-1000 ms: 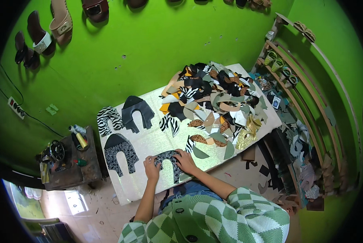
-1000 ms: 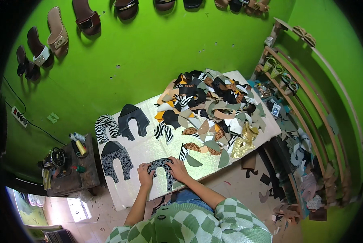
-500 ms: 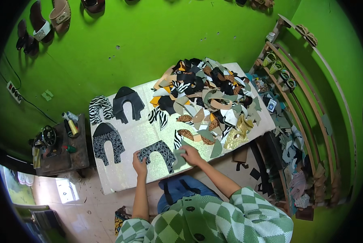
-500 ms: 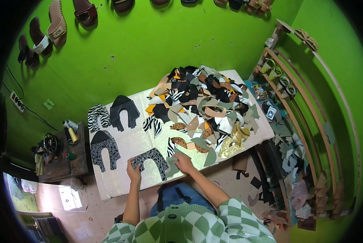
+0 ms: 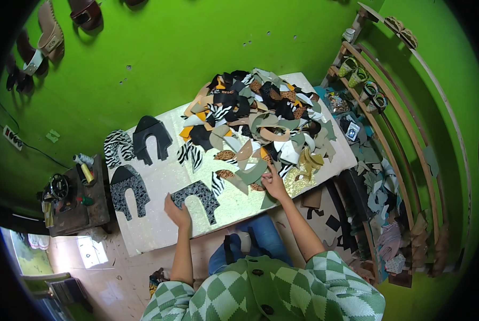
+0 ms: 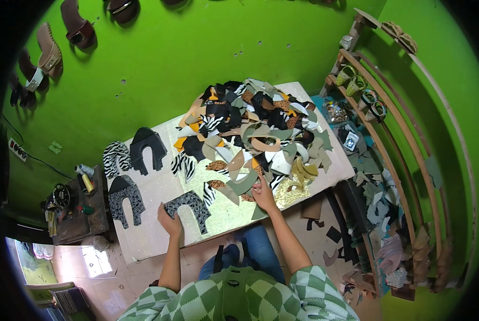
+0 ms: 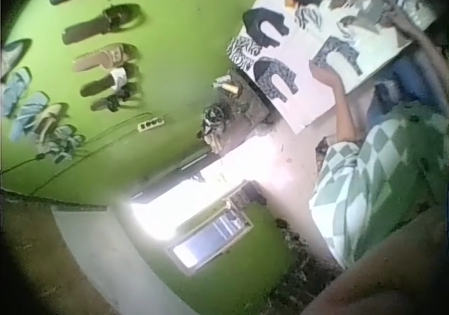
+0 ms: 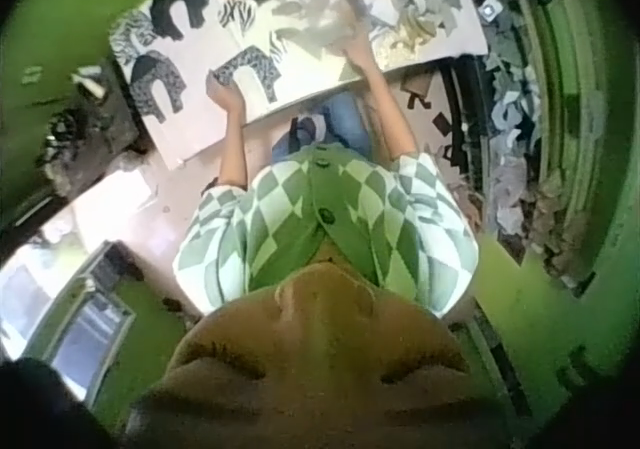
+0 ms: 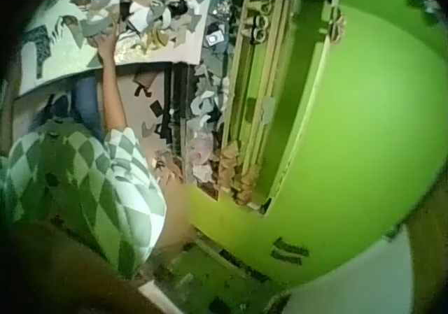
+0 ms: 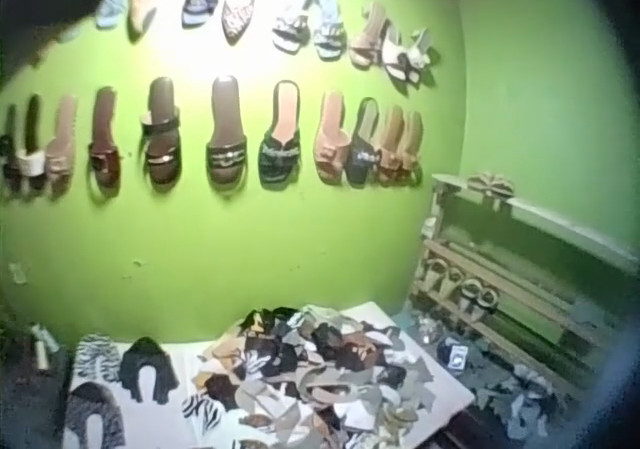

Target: Sort through a pile of scrap leather pieces and organize them on a workbench.

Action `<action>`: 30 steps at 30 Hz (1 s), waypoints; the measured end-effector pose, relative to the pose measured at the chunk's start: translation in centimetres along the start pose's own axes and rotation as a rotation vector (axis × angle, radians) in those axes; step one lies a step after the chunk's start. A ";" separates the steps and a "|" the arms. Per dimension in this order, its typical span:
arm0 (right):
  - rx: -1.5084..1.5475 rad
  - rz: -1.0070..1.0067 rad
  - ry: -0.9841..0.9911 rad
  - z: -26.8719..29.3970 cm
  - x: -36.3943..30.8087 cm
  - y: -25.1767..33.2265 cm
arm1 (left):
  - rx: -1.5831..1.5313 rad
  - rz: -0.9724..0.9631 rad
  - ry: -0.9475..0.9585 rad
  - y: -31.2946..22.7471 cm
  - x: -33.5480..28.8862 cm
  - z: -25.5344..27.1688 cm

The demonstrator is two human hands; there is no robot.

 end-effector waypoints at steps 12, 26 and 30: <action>-0.131 -0.031 -0.580 19.2 8.5 -2.4 | 0.403 -0.062 -0.079 -4.1 -8.1 -7.8; -0.410 0.224 -0.005 11.1 7.9 0.2 | 0.401 -0.148 0.146 -9.9 -10.3 -11.2; -0.344 0.200 -0.079 13.4 7.7 -1.4 | 0.479 -0.178 0.164 -10.1 -10.3 -11.9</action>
Point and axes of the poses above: each hand's wrist, its own x-axis towards the middle knuckle, its own z-axis out of the back of the hand, y = z × x, the point moved 2 cm from there along x, towards the middle knuckle
